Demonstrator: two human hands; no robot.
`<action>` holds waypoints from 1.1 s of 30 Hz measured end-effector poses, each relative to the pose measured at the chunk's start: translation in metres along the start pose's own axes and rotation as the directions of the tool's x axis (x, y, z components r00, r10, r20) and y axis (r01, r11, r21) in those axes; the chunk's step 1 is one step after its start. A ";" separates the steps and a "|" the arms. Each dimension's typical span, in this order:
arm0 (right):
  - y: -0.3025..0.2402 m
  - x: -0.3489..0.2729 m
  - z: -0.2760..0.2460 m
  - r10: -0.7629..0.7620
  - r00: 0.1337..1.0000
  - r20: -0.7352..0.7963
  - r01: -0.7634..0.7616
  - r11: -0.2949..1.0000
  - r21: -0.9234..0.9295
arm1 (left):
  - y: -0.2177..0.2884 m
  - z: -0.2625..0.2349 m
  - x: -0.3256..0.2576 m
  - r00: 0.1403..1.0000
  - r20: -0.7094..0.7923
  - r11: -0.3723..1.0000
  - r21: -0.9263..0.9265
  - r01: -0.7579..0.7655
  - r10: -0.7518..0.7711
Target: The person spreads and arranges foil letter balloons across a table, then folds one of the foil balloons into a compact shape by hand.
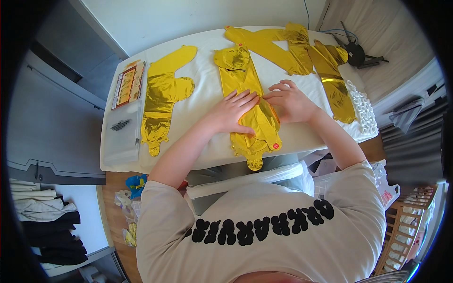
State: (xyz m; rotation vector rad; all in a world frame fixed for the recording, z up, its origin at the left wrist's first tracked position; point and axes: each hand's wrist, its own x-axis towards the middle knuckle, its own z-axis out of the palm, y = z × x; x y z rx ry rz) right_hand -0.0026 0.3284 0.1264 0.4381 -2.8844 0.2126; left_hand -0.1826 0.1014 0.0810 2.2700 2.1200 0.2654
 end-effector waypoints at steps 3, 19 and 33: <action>-0.001 -0.005 0.002 0.039 0.999 0.020 -0.040 0.998 0.038 | -0.001 0.002 0.000 1.000 -0.007 1.000 -0.002 -0.003 0.002; 0.001 -0.015 0.023 0.174 0.983 -0.052 -0.167 0.978 0.126 | 0.000 0.000 0.000 1.000 -0.002 1.000 -0.025 0.008 -0.008; -0.015 -0.030 0.012 -0.127 0.976 -0.174 0.159 0.969 0.186 | 0.004 -0.004 0.000 1.000 0.007 0.999 -0.035 0.010 -0.010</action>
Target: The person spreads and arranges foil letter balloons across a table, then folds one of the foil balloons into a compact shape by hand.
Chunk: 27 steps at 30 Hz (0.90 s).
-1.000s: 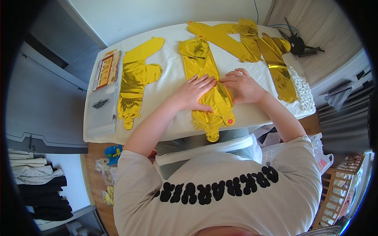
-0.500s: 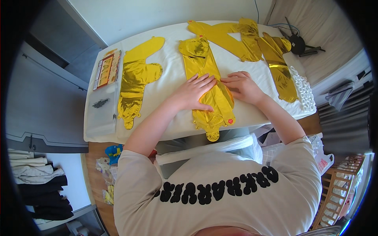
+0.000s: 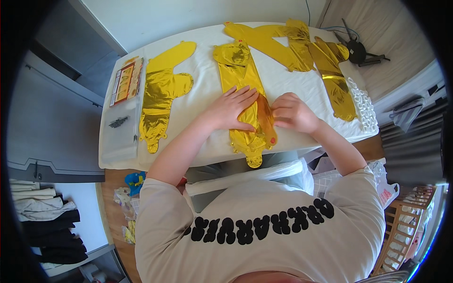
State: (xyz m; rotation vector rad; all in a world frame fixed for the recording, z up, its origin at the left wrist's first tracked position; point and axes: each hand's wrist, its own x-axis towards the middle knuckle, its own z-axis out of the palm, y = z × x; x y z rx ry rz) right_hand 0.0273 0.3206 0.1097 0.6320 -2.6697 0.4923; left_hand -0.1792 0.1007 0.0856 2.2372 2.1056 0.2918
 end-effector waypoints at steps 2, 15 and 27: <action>-0.014 0.006 0.008 -0.004 0.998 -0.055 0.003 1.000 -0.010 | -0.001 0.000 -0.002 1.000 -0.016 1.000 0.002 -0.003 0.003; -0.027 0.050 0.008 0.130 0.973 0.188 -0.133 0.991 0.002 | -0.005 0.004 0.002 0.999 0.033 0.999 0.001 0.036 -0.036; -0.037 0.032 0.031 0.291 0.955 0.048 -0.294 0.955 0.048 | -0.014 0.003 -0.002 0.999 0.034 1.000 -0.013 -0.019 0.019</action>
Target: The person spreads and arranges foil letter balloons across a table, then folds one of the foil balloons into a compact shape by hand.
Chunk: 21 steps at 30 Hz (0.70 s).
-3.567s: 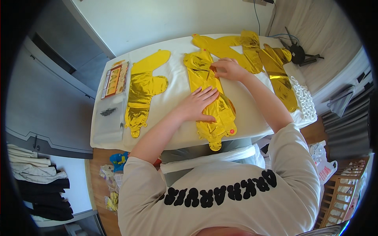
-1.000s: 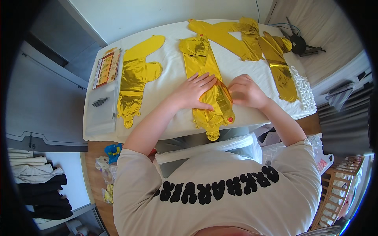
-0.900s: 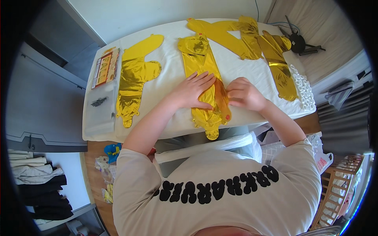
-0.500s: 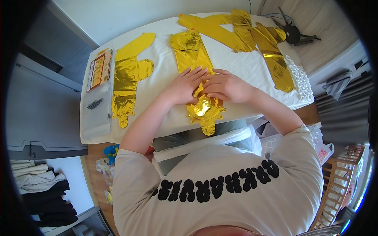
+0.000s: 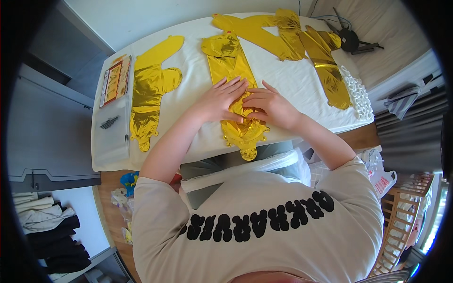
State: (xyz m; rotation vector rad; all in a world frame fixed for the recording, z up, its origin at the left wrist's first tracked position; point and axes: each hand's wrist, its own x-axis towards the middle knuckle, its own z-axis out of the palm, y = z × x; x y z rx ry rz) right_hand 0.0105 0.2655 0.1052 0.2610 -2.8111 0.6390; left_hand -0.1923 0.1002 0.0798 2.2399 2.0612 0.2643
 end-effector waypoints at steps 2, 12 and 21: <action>-0.001 0.000 0.000 0.006 1.000 -0.008 -0.006 1.000 -0.006 | -0.007 0.005 0.000 0.997 -0.057 0.998 -0.037 -0.059 0.057; 0.001 0.000 -0.005 0.060 0.997 0.038 -0.061 0.998 0.021 | 0.003 0.001 0.004 0.999 -0.022 0.986 -0.162 0.042 -0.046; -0.008 -0.003 -0.005 0.101 0.994 -0.043 -0.106 0.986 -0.128 | 0.008 0.005 0.001 0.996 -0.084 1.000 0.007 0.024 -0.024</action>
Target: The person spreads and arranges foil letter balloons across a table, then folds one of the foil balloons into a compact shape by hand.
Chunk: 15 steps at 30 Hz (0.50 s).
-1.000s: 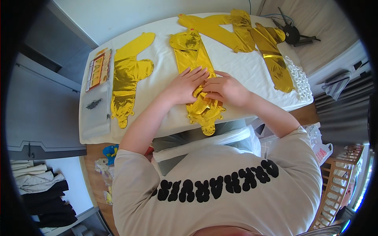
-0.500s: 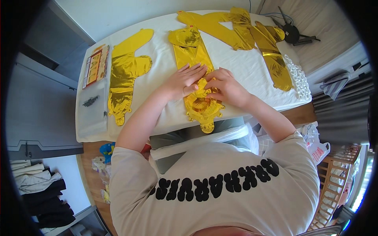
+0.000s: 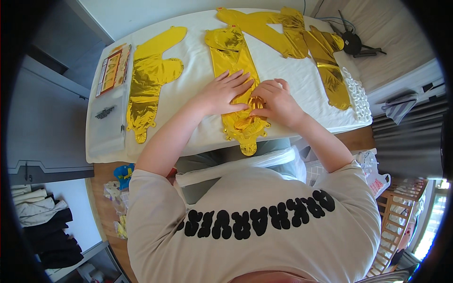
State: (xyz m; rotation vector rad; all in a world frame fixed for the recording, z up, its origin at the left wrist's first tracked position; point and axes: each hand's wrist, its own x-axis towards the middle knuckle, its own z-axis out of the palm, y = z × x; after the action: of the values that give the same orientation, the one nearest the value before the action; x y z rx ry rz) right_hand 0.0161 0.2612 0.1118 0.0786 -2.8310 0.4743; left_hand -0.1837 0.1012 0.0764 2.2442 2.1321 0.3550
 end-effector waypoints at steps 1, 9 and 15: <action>-0.001 0.000 0.000 0.006 0.999 -0.038 -0.008 0.999 -0.053 | 0.000 0.001 0.000 1.000 0.000 1.000 0.000 -0.001 0.001; -0.002 0.004 -0.002 0.136 0.991 0.005 -0.134 0.983 -0.127 | -0.001 0.002 0.000 1.000 -0.005 1.000 -0.014 -0.004 0.004; -0.007 0.005 -0.007 0.148 0.988 0.038 -0.142 0.981 -0.131 | -0.001 0.001 0.000 1.000 0.003 1.000 -0.010 0.002 -0.002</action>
State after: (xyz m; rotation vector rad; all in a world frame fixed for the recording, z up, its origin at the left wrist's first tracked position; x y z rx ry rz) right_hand 0.0137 0.2568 0.1216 -0.1441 -2.9189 0.3239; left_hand -0.1841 0.1013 0.0756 2.2351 2.1260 0.3610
